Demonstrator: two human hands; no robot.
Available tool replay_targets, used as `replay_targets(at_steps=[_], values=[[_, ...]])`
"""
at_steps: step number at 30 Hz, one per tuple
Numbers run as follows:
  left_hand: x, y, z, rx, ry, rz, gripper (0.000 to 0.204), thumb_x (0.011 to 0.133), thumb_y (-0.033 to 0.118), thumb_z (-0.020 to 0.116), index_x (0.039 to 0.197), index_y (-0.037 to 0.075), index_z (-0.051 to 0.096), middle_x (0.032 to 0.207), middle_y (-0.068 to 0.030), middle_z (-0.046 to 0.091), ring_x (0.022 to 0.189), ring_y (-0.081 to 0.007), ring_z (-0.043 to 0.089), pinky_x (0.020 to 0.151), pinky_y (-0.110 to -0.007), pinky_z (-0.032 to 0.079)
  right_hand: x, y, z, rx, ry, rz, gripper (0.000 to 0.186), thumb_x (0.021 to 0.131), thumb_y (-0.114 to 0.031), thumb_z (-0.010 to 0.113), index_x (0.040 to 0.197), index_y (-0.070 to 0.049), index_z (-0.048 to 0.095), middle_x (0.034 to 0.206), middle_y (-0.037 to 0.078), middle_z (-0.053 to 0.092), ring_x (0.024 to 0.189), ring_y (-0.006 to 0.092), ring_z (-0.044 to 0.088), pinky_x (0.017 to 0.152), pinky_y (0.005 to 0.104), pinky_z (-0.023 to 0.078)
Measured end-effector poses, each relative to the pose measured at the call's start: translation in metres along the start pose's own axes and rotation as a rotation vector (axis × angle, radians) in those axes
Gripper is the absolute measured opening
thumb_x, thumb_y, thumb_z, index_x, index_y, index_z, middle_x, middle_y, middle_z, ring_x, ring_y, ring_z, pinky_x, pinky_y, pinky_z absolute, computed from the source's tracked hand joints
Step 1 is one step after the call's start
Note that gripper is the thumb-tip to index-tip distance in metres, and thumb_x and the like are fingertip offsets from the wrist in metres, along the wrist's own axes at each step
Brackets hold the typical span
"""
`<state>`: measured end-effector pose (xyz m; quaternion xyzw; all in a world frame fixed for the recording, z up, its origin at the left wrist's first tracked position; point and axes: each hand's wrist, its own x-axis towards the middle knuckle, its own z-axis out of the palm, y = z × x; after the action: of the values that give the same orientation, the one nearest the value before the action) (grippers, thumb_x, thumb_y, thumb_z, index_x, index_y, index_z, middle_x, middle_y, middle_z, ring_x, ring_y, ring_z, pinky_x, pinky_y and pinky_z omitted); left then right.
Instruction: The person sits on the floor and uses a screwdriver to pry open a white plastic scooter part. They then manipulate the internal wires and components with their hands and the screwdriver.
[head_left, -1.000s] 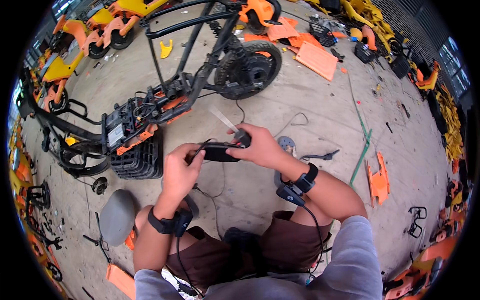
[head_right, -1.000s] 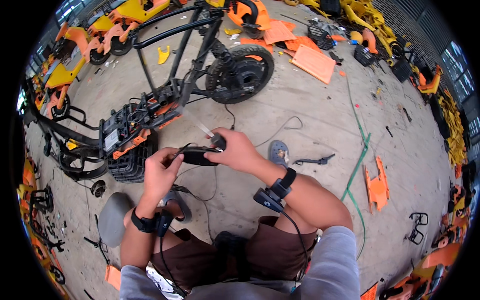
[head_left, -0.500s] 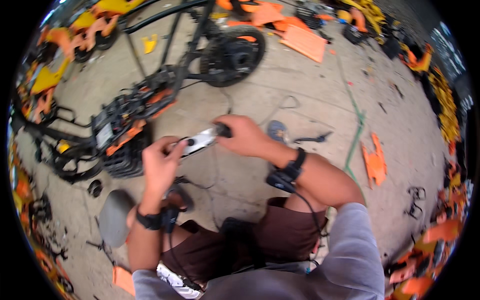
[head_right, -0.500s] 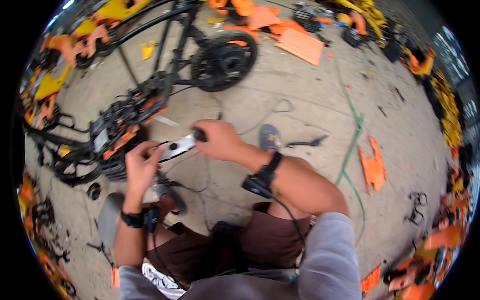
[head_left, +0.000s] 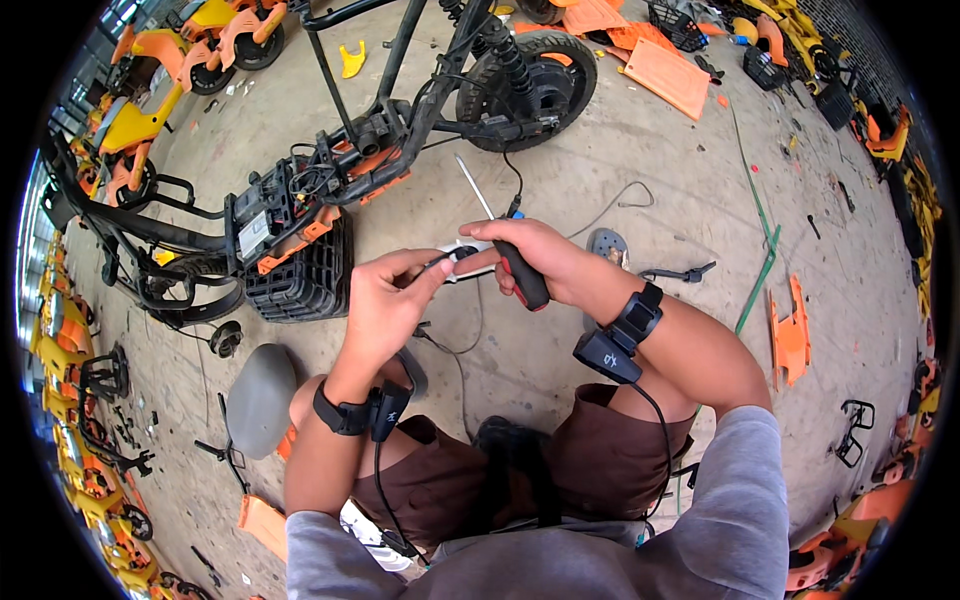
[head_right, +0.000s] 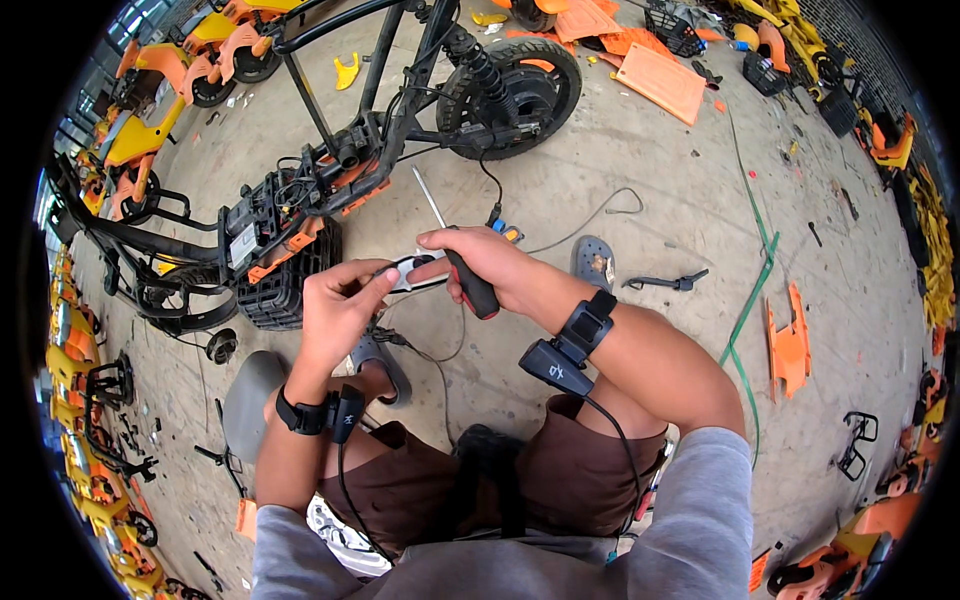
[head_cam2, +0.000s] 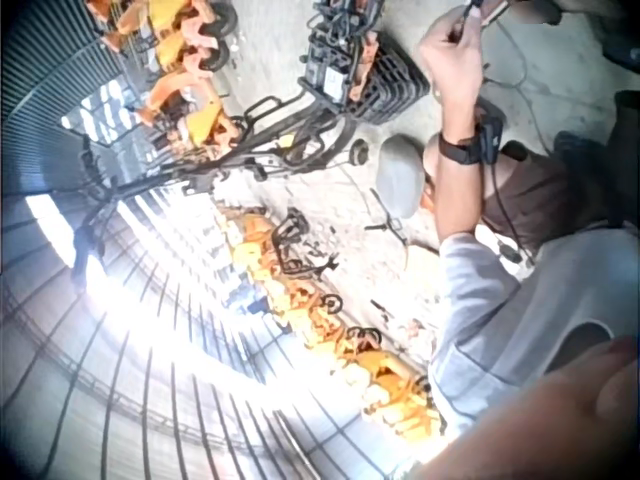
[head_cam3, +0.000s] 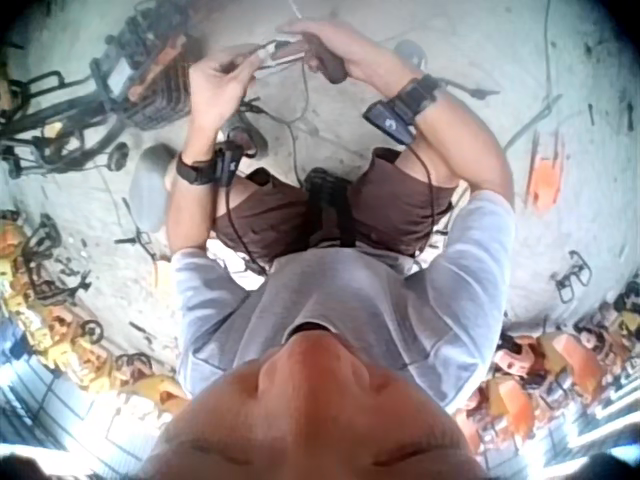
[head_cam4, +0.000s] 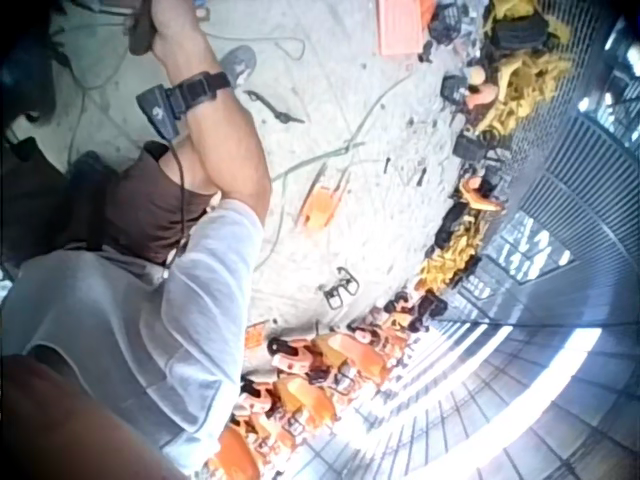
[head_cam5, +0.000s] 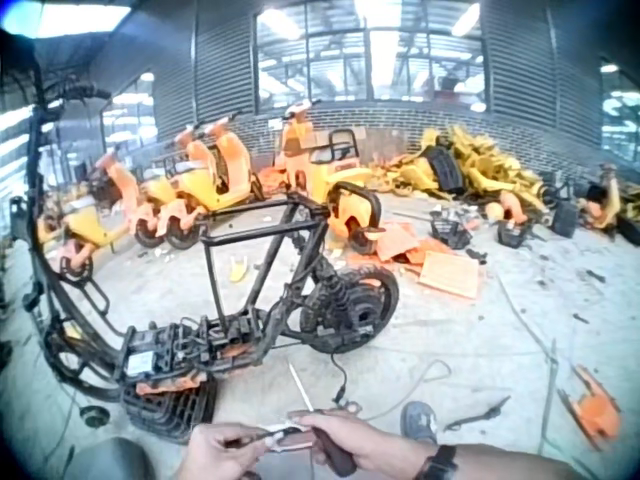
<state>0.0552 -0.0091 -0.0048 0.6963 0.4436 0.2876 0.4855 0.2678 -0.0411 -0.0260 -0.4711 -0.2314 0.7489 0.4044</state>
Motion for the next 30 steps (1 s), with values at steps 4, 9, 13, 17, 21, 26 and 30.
replay_targets(at_steps=[4, 9, 13, 17, 21, 26, 30], values=[[-0.003, 0.006, 0.004, 0.074, -0.088, 0.116, 0.018, 0.086, 0.011, 0.074, 0.099, -0.001, 0.074, 0.071, -0.0032, 0.064, 0.058, -0.0052, 0.048, 0.052, -0.024, 0.039, -0.001, -0.001, 0.006, -0.014, 0.024, -0.003, 0.041, 0.092, -0.028, 0.06, 0.122, 0.0, 0.058, 0.106, 0.017, 0.07, 0.05, 0.0119, 0.055, 0.046, 0.025, 0.045], [-0.007, 0.009, 0.004, -0.088, -0.163, -0.036, 0.025, 0.089, 0.015, 0.072, 0.106, -0.003, 0.071, 0.077, -0.0063, 0.067, 0.069, -0.0077, 0.059, 0.061, -0.022, 0.047, 0.004, 0.002, 0.015, -0.158, 0.163, -0.287, 0.034, 0.09, -0.025, 0.063, 0.112, 0.002, 0.062, 0.104, 0.01, 0.071, 0.053, 0.0107, 0.054, 0.05, 0.0238, 0.045], [-0.002, -0.007, 0.006, -0.399, -0.225, -0.09, 0.038, 0.099, 0.026, 0.06, 0.113, -0.008, 0.066, 0.083, -0.0092, 0.067, 0.073, -0.0114, 0.064, 0.065, -0.024, 0.051, -0.005, -0.006, 0.027, -0.211, 0.153, -0.448, 0.033, 0.09, -0.015, 0.065, 0.117, 0.002, 0.057, 0.103, 0.011, 0.071, 0.054, 0.0084, 0.053, 0.051, 0.023, 0.045], [0.01, -0.001, 0.003, -0.571, -0.274, -0.266, 0.05, 0.103, 0.036, 0.047, 0.119, -0.009, 0.06, 0.106, -0.0179, 0.069, 0.095, -0.0223, 0.068, 0.091, -0.035, 0.052, -0.017, -0.003, 0.034, -0.253, 0.072, -0.577, 0.048, 0.091, -0.003, 0.061, 0.136, -0.003, 0.046, 0.093, 0.005, 0.07, 0.052, 0.0051, 0.052, 0.047, 0.0218, 0.043], [0.011, -0.003, 0.0, -0.69, -0.192, -0.324, 0.052, 0.103, 0.039, 0.046, 0.119, -0.009, 0.059, 0.113, -0.016, 0.068, 0.096, -0.0248, 0.068, 0.091, -0.034, 0.05, -0.021, -0.002, 0.035, -0.342, 0.022, -0.594, 0.056, 0.09, 0.002, 0.057, 0.143, -0.008, 0.041, 0.091, 0.001, 0.066, 0.055, 0.004, 0.051, 0.046, 0.0218, 0.043], [0.011, -0.006, -0.006, -0.758, -0.265, -0.344, 0.044, 0.102, 0.032, 0.05, 0.116, -0.008, 0.06, 0.115, -0.0169, 0.067, 0.097, -0.022, 0.068, 0.089, -0.034, 0.053, -0.025, -0.005, 0.034, -0.463, -0.007, -0.597, 0.063, 0.087, 0.005, 0.055, 0.147, -0.009, 0.037, 0.091, 0.002, 0.066, 0.071, 0.0079, 0.059, 0.063, 0.0249, 0.05], [0.011, -0.001, -0.004, -0.831, -0.252, -0.339, 0.039, 0.101, 0.028, 0.052, 0.114, -0.007, 0.062, 0.114, -0.0178, 0.068, 0.096, -0.0213, 0.068, 0.087, -0.034, 0.055, -0.028, -0.005, 0.034, -0.629, 0.017, -0.631, 0.073, 0.084, 0.004, 0.056, 0.151, -0.012, 0.031, 0.093, 0.007, 0.068, 0.084, 0.0146, 0.064, 0.081, 0.0311, 0.052]])
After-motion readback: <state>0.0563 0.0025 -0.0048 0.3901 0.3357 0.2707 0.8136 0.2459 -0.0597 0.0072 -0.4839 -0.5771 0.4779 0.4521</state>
